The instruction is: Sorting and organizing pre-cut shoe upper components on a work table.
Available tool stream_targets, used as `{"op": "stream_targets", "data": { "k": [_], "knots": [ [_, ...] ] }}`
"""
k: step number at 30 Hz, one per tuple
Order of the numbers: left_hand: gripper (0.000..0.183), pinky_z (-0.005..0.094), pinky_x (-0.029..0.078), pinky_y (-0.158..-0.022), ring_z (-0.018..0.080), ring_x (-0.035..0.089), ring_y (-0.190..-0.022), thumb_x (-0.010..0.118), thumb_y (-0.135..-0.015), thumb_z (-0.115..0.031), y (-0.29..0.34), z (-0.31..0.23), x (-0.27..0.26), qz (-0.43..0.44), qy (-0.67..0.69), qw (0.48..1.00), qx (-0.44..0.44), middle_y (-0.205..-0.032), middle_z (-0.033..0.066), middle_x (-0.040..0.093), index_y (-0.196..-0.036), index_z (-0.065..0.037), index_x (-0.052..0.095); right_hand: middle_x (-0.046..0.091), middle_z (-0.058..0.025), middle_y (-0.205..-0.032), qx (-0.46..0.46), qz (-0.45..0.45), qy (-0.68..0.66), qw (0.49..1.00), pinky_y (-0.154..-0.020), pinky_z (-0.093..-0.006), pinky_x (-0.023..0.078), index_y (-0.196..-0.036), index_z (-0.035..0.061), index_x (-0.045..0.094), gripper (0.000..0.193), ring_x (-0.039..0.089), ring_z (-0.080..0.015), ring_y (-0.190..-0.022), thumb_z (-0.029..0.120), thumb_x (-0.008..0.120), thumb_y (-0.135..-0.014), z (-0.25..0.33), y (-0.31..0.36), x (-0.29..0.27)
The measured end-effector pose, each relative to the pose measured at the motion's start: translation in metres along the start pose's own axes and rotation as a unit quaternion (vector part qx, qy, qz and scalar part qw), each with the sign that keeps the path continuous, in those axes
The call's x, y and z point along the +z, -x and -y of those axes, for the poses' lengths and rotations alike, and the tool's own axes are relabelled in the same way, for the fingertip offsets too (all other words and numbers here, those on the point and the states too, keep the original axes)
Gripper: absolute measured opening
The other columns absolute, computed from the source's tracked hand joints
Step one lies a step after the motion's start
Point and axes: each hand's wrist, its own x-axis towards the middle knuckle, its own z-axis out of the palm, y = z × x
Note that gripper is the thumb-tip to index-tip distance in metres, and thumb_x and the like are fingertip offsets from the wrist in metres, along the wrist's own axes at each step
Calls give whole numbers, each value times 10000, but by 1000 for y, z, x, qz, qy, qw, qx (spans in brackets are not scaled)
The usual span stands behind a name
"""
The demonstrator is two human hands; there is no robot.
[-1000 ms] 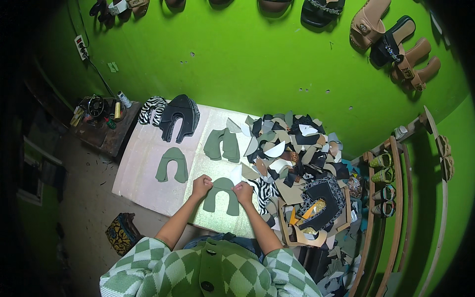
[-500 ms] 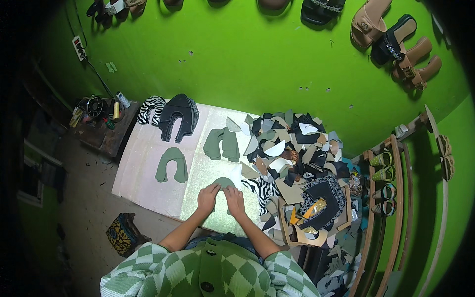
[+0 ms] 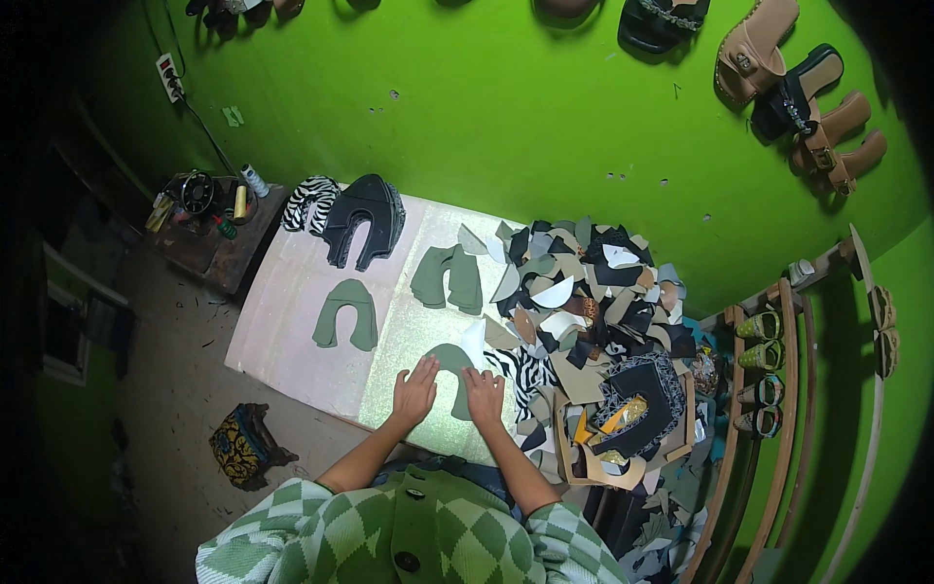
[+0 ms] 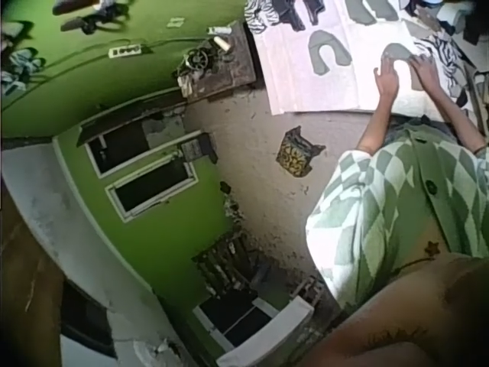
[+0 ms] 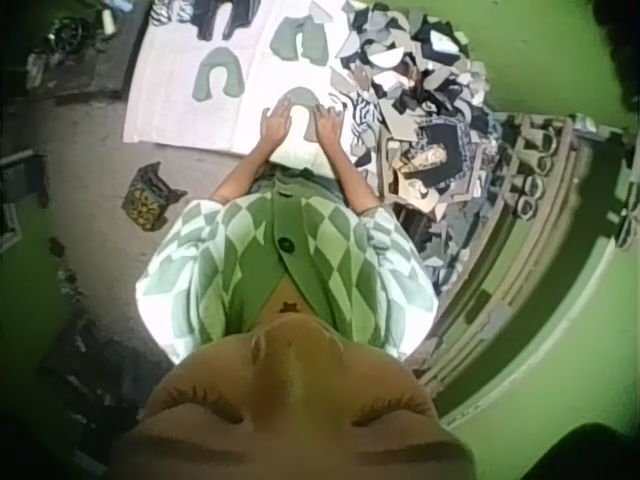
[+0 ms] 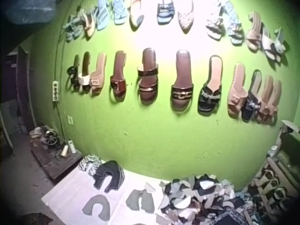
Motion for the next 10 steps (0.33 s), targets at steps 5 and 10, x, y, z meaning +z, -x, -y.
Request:
{"op": "stream_targets", "data": {
  "k": [5,10],
  "knots": [
    [520,421,281,-983,170,285,-1324,440,-870,-206,-1,0,-2,-1,9,1000,8,-1449,56,290,-1367,-94,337,581,24,-1054,17,-9,-18,1000,-781,-345,332,-1133,136,589,352,498,-160,-897,128,464,-804,-2,6,4],
    [553,427,271,-995,183,261,-1336,459,-862,-217,-4,-6,-4,20,10,1000,-14,-1463,65,257,-1381,-94,311,582,26,-1077,32,27,-49,998,-793,-358,336,-1133,128,588,353,500,-166,-907,118,463,-803,-6,0,2]
  ]
}}
